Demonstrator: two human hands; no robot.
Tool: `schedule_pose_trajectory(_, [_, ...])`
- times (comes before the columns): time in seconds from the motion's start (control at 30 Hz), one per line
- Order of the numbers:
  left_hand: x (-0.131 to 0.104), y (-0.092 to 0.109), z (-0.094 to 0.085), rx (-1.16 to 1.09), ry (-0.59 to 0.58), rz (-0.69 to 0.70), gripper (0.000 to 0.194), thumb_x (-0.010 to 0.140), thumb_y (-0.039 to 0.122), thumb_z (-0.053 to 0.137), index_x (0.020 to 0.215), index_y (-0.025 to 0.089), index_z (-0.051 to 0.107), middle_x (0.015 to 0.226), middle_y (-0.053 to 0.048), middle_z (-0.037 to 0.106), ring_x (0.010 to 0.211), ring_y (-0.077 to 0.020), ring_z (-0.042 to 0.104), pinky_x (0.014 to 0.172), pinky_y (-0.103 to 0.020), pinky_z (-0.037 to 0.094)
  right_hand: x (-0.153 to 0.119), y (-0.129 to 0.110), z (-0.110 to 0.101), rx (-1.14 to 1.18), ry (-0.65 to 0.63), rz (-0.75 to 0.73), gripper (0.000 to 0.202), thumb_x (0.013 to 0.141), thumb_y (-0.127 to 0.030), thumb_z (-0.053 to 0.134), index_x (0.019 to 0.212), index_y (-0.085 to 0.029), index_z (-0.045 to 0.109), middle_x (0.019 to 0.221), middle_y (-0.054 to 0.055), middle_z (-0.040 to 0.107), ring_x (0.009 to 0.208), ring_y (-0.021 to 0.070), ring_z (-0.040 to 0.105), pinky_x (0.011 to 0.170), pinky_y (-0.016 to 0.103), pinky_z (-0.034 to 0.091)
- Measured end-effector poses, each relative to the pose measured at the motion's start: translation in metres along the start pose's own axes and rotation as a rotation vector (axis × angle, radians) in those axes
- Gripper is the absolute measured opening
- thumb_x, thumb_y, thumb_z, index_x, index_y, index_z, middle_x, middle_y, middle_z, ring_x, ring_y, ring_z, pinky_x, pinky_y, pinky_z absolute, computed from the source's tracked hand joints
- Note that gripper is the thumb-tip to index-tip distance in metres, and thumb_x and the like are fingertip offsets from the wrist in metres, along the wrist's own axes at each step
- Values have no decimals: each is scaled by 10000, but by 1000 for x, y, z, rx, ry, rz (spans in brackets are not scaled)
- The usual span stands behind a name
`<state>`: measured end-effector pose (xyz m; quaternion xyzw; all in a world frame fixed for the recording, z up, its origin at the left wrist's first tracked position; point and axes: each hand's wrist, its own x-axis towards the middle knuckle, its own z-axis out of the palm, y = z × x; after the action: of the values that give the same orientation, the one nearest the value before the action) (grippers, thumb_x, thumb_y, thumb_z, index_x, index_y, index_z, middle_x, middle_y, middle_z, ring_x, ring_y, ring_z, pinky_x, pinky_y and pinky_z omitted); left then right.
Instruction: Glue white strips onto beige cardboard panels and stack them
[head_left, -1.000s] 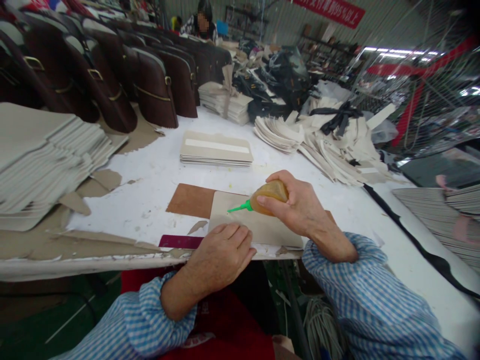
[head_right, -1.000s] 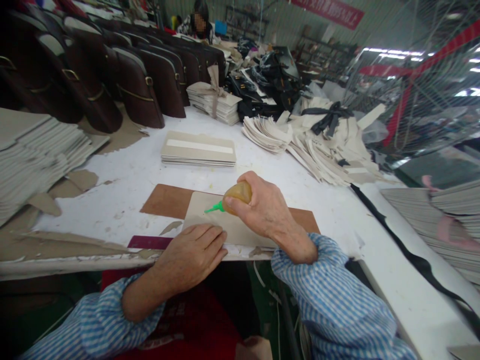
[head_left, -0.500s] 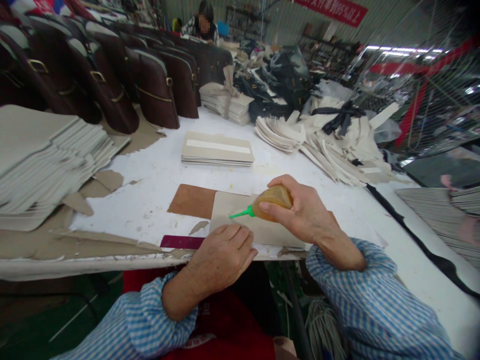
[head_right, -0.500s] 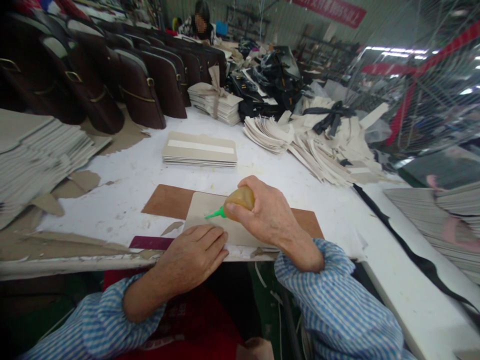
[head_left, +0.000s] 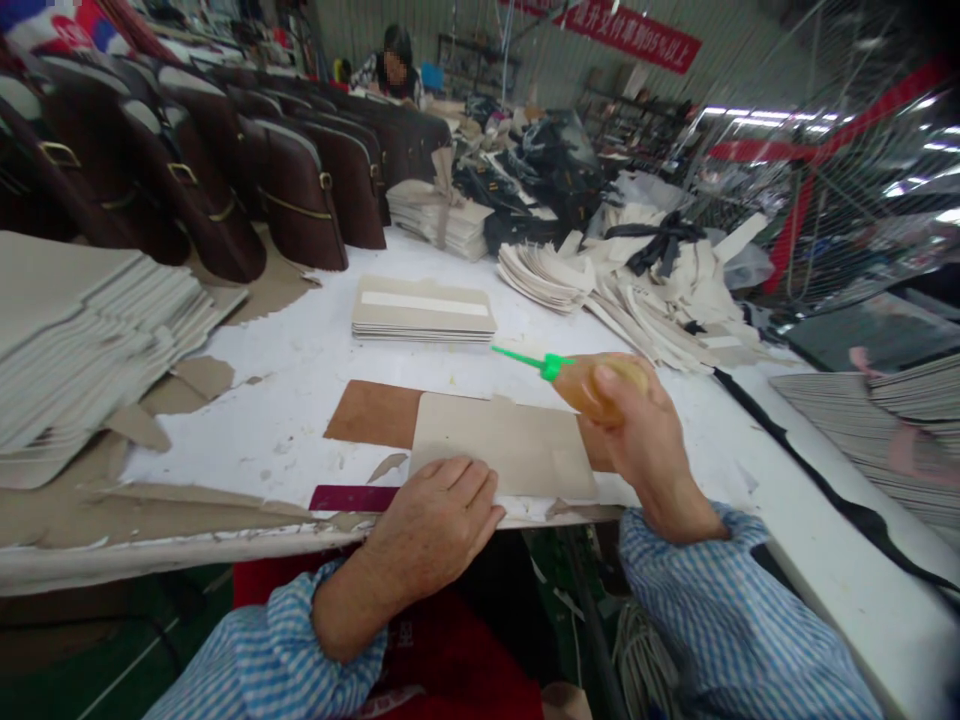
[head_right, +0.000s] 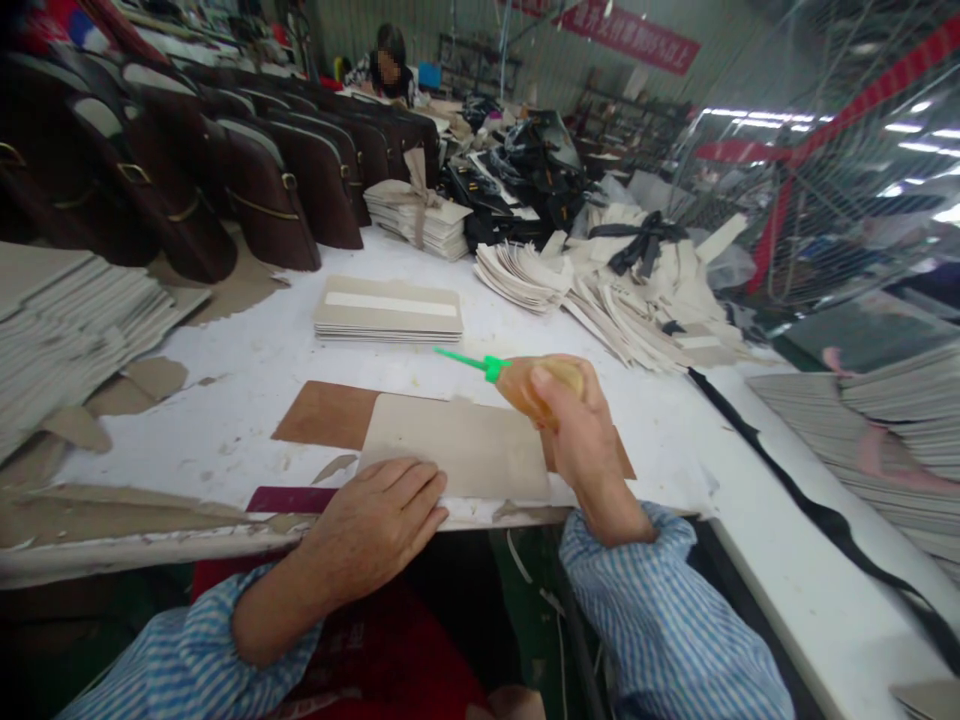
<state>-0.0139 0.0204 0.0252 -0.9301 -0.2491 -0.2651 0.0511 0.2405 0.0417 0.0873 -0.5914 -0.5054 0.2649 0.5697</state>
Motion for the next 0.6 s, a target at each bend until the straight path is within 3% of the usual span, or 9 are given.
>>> schedule_pose_trajectory(0.13, [-2,-1,3,-2,27,3,319,1082,247,447,1177,67,693,1120,-121,709,1032,-284,624,908,-433,503,3,18,-48,426,233,222,486,772,-549,750,1103,-211,639,1098,63,685,912,228,679,691,336,573])
schedule_pose_trajectory(0.4, [-9,-11,11,82,49,116,346,1061,145,410,1161,59,730,1184,-162,717,1097,-319,618,984,-481,458,3,69,-157,526,664,167,352,774,-393,770,1042,-195,655,999,21,677,780,136,626,509,193,412])
schedule_pose_trajectory(0.5, [-10,-18,16,156,90,227,380,1004,44,375,1063,74,749,1165,-192,717,1078,-353,631,961,-521,458,0,80,-194,525,751,164,331,839,-431,752,1051,-224,604,984,-6,656,803,125,620,598,209,490])
schedule_pose_trajectory(0.6, [-11,-25,21,189,135,313,425,944,-19,357,1003,121,754,1146,-178,722,1054,-365,644,943,-547,465,-3,84,-222,498,782,147,347,853,-435,762,1072,-239,578,1053,-3,657,946,140,643,789,279,576])
